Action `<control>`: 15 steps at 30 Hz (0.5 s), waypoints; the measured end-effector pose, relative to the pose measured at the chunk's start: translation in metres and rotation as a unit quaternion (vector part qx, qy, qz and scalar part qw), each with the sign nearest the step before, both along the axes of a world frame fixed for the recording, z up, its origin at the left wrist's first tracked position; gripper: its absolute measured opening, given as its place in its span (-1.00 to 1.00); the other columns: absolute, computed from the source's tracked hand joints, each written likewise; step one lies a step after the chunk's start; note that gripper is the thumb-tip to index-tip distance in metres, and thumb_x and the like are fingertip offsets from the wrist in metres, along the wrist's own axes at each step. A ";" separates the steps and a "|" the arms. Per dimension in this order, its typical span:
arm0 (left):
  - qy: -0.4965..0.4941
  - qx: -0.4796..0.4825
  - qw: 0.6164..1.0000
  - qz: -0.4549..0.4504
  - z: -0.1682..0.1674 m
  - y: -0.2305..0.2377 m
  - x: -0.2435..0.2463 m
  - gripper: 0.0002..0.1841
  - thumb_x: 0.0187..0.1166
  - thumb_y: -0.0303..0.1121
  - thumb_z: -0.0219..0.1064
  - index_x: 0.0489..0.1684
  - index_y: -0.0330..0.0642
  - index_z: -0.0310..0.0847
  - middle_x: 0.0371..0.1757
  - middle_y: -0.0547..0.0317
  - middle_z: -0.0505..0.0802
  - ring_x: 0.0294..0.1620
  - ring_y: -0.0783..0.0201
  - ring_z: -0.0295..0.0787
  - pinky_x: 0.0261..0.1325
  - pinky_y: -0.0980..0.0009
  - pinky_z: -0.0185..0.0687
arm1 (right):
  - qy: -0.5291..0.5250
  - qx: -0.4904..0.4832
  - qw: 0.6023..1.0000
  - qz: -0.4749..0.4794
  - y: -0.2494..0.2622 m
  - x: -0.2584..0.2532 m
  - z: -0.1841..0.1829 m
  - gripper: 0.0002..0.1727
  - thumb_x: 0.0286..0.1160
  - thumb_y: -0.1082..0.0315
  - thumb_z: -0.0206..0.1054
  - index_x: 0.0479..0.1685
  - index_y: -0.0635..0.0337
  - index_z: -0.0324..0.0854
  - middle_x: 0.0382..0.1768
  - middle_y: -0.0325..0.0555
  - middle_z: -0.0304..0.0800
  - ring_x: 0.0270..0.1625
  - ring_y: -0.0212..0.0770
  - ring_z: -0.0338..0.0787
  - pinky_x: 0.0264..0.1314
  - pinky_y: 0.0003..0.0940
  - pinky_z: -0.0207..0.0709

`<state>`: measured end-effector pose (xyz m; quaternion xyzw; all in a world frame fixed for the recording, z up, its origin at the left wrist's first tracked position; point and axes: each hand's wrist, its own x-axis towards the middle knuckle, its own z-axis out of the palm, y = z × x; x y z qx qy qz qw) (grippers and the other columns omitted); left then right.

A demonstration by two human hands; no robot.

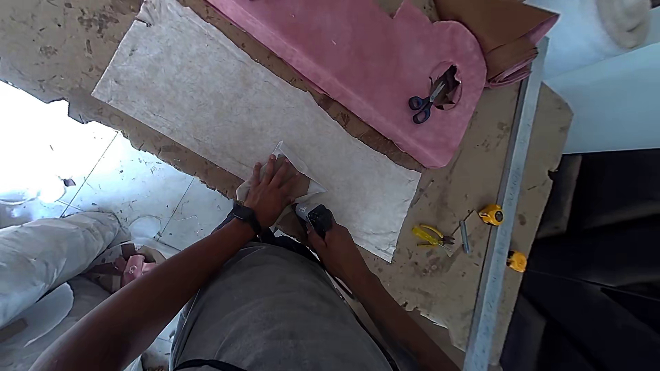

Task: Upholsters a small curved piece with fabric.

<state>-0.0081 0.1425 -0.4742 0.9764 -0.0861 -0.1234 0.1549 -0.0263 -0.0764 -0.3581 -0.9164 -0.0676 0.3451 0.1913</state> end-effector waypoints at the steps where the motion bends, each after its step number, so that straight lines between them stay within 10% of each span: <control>1: -0.007 -0.009 1.000 0.008 0.003 0.001 0.000 -0.35 0.76 0.26 -0.12 0.88 0.52 0.05 0.98 0.28 -0.19 0.95 -0.14 -0.62 0.80 -0.46 -0.53 | 0.020 0.024 0.999 -0.028 -0.009 0.002 0.001 -0.61 0.67 -0.14 0.17 0.22 -0.12 0.54 -0.48 -0.36 0.76 -0.48 -0.34 0.79 -0.33 -0.22 0.78; 4: -0.048 -0.058 0.996 0.051 0.017 -0.008 -0.003 -0.42 0.69 0.27 0.03 0.56 0.28 0.59 0.89 0.25 0.22 0.96 -0.03 -0.29 0.86 -0.36 -0.40 | 0.044 0.145 0.973 -0.175 -0.062 0.002 0.003 -0.65 0.71 -0.01 0.20 0.07 0.07 0.66 -0.50 -0.20 0.82 -0.50 -0.19 0.83 -0.36 -0.17 0.80; 6: -0.065 -0.060 0.995 0.055 0.023 -0.029 0.002 -0.37 0.48 0.43 0.21 0.20 0.17 0.79 0.51 0.15 0.64 0.70 -0.02 0.33 0.72 -0.27 0.13 | 0.044 0.230 0.929 -0.286 -0.114 0.009 -0.004 -0.61 0.75 0.11 0.15 0.18 0.25 0.65 -0.43 0.08 0.84 -0.50 -0.01 0.82 -0.35 -0.06 0.79; 10: -0.012 -0.064 0.998 0.026 0.018 -0.064 0.024 -0.71 0.55 0.05 0.36 -0.04 0.11 0.77 0.21 0.21 0.74 0.41 0.06 0.55 0.37 -0.06 0.50 | 0.023 0.219 0.874 -0.433 -0.218 0.025 -0.029 -0.52 0.87 0.07 0.02 0.39 0.31 0.47 0.03 0.24 0.85 -0.23 0.13 0.92 -0.15 0.06 0.85; 15: 0.018 -0.368 0.920 0.132 0.125 -0.032 0.022 -0.78 0.71 -0.20 0.30 0.04 -0.13 0.70 -0.02 0.15 0.80 -0.06 0.21 0.79 0.04 0.13 0.82 | -0.172 0.028 0.932 -0.317 -0.261 0.018 0.004 -0.33 0.57 -0.21 0.34 0.39 0.18 0.67 0.34 0.30 0.67 0.39 0.30 0.66 0.40 0.44 0.49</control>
